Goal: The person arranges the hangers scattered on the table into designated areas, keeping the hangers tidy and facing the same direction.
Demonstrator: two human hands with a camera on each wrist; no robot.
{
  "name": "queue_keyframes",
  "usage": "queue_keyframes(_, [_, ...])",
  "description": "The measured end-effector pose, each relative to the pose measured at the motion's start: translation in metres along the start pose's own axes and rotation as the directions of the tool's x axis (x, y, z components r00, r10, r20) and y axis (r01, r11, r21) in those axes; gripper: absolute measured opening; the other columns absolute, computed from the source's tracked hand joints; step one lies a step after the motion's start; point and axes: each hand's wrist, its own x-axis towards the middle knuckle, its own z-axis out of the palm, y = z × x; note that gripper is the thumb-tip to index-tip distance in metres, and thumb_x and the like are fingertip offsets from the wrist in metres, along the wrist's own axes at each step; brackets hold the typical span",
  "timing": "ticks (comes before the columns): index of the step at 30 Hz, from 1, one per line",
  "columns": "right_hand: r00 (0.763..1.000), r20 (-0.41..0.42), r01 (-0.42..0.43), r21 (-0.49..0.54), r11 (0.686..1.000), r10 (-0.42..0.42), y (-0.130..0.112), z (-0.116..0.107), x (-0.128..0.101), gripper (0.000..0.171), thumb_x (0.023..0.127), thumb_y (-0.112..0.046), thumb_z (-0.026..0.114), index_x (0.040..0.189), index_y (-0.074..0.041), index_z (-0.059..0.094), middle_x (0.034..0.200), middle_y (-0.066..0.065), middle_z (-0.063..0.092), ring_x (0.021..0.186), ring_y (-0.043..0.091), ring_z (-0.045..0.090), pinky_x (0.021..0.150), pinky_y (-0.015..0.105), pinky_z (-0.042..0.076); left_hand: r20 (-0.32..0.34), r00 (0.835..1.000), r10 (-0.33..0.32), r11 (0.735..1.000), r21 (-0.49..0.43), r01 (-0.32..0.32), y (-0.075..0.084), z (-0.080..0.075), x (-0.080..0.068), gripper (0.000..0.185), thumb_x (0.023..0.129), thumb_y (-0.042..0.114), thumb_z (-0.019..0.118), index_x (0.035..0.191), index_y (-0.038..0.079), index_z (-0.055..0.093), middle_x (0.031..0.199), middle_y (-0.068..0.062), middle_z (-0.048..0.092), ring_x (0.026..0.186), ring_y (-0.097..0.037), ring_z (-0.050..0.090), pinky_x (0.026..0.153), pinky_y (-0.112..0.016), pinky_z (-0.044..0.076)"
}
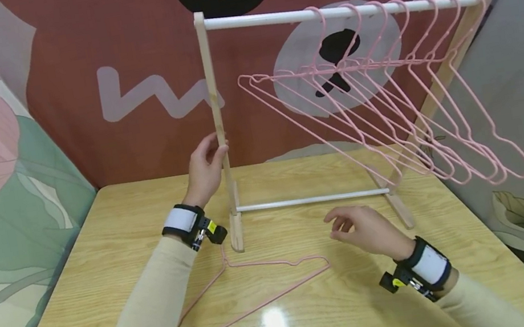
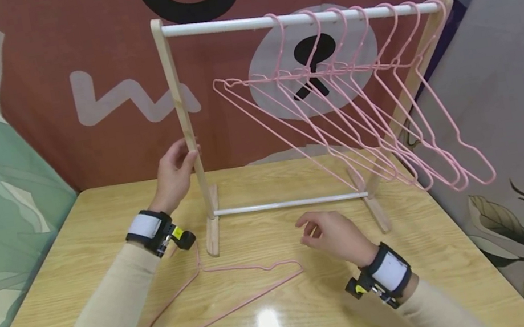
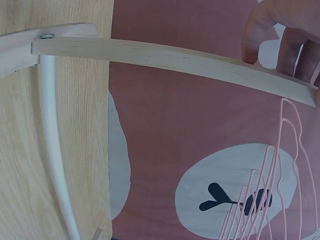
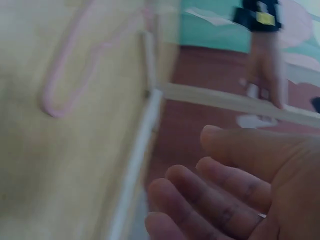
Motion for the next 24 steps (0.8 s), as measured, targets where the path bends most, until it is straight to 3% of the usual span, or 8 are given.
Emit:
queue_keyframes(4, [0.999,0.027,0.044,-0.041,0.998,-0.043,0.003,0.023,0.002,0.024,0.09,-0.01,0.077,0.114,-0.007,0.072,0.099,0.005,0.073,0.089,0.02,0.068,0.079,0.045,0.057,-0.004,1.0,-0.001,1.0,0.002,0.001,0.0,0.0,0.0,0.033,0.105,0.002,0.054,0.135,-0.012,0.055,0.122,-0.031,0.062,0.114,-0.041,0.06,0.098,-0.048,0.049])
queue_keyframes(9, [0.997,0.062,0.056,-0.031,0.998,-0.054,0.004,0.046,0.006,0.026,0.09,-0.009,0.078,0.115,-0.006,0.072,0.11,0.008,0.072,0.099,0.027,0.066,0.085,0.044,0.055,-0.004,1.0,-0.001,1.0,-0.005,0.001,0.001,0.0,0.0,0.033,0.105,0.002,0.054,0.135,-0.012,0.055,0.122,-0.031,0.063,0.113,-0.041,0.06,0.096,-0.047,0.049])
queue_keyframes(16, [0.99,0.1,0.108,-0.057,0.993,-0.102,0.005,0.07,0.015,0.025,0.088,-0.018,0.082,0.108,-0.008,0.073,0.097,0.003,0.069,0.09,0.019,0.063,0.079,0.034,0.054,0.003,1.0,-0.006,1.0,-0.014,0.006,0.002,0.0,0.0,0.034,0.105,0.002,0.054,0.136,-0.011,0.055,0.123,-0.03,0.063,0.114,-0.04,0.06,0.097,-0.048,0.05])
queue_keyframes(24, [0.988,0.135,0.083,-0.059,0.995,-0.074,0.005,0.087,0.019,0.02,0.087,-0.021,0.083,0.102,-0.013,0.073,0.089,-0.004,0.064,0.083,0.013,0.06,0.074,0.028,0.052,0.004,1.0,-0.01,1.0,-0.008,0.01,0.001,0.0,0.0,0.033,0.105,0.002,0.053,0.135,-0.011,0.055,0.123,-0.03,0.063,0.114,-0.04,0.06,0.097,-0.048,0.05])
